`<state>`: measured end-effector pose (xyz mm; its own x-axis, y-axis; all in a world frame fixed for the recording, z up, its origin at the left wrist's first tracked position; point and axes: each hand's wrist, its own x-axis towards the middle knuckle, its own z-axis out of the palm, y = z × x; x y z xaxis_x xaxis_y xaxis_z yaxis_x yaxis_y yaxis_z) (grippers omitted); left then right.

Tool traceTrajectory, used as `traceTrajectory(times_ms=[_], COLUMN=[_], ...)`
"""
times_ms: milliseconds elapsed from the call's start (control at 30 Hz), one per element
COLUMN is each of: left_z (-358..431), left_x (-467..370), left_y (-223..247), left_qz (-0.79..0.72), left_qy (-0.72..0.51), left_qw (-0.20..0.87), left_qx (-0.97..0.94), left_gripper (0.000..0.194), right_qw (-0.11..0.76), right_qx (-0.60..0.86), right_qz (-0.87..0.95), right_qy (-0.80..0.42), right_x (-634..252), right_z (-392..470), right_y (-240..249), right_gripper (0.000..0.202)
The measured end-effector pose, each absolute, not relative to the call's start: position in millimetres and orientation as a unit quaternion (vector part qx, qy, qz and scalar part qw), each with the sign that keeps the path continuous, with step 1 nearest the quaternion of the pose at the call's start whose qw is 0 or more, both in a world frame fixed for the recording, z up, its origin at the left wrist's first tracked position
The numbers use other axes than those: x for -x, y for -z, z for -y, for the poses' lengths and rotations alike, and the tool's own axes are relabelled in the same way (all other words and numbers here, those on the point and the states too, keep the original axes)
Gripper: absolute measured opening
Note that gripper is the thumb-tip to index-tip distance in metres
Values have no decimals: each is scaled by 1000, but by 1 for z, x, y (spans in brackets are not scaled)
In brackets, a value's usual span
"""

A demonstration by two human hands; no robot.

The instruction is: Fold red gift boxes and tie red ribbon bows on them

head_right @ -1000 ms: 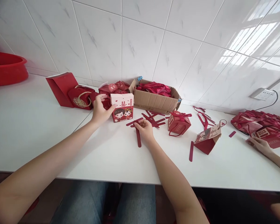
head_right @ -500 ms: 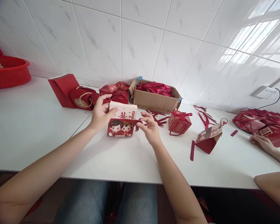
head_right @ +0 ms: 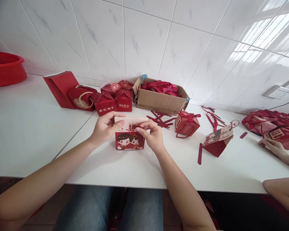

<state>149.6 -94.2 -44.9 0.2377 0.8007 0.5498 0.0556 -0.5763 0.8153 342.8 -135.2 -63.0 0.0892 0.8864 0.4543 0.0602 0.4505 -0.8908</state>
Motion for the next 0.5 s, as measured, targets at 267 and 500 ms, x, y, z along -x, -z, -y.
traceTrajectory(times_ms=[267,500], left_z=[101,107], left_x=[-154,-157], left_y=[44,48], left_qz=[-296,-329], left_qy=[-520,-504], left_qw=[383,359], left_qx=[-704,-713], left_gripper=[21,25], right_qw=[633,625], right_qx=[473,439], right_qz=[583,630], right_qy=[-188,-143], right_x=[-336,-336], right_z=[140,144], right_y=[65,62], right_gripper=[17,11])
